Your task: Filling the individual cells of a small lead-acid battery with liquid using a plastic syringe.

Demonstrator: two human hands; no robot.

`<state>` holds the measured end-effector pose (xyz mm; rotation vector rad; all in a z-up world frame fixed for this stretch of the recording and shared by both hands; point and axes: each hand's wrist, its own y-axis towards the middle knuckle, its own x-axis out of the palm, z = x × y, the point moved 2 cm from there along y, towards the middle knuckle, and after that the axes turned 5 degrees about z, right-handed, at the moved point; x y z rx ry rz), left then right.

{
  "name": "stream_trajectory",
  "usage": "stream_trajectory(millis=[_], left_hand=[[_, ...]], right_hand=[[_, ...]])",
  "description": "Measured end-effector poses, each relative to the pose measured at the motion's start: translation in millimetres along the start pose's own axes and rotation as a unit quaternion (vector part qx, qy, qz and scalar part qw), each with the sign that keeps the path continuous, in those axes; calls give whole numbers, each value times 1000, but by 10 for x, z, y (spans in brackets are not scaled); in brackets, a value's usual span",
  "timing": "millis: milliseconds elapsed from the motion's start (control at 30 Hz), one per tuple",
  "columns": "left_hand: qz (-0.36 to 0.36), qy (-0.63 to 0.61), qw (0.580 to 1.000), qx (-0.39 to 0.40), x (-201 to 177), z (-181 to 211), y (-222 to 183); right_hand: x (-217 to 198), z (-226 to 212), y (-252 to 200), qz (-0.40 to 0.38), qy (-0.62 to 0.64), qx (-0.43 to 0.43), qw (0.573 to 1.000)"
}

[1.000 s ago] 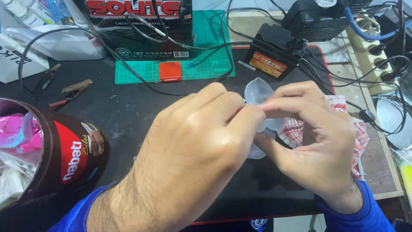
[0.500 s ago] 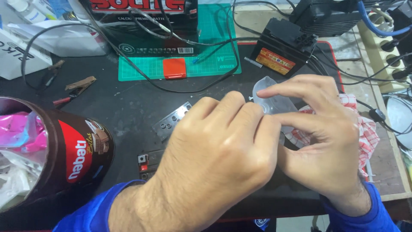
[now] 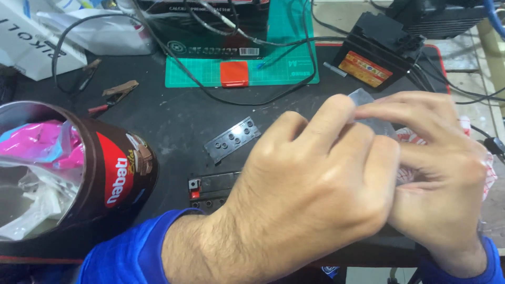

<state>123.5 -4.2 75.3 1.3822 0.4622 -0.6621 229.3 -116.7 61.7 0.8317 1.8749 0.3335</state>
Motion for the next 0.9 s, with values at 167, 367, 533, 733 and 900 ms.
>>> stream_trajectory(millis=[167,367,533,733,900], left_hand=[[10,-3,1000,-13,-2,3,-31],[9,-1,1000,-16,-27,24,-54],[-8,-5,1000,-12,-40,2,-37],[1,-14,1000,3,36,-46,-19],[4,9,1000,13,23,-38,9]], right_hand=[[22,-49,-19,11,-6,4,1000],[-21,-71,-52,11,-15,39,999],[4,23,-94,13,11,18,1000],[-7,50,-77,7,-2,17,1000],[-37,-26,16,7,-15,6,1000]])
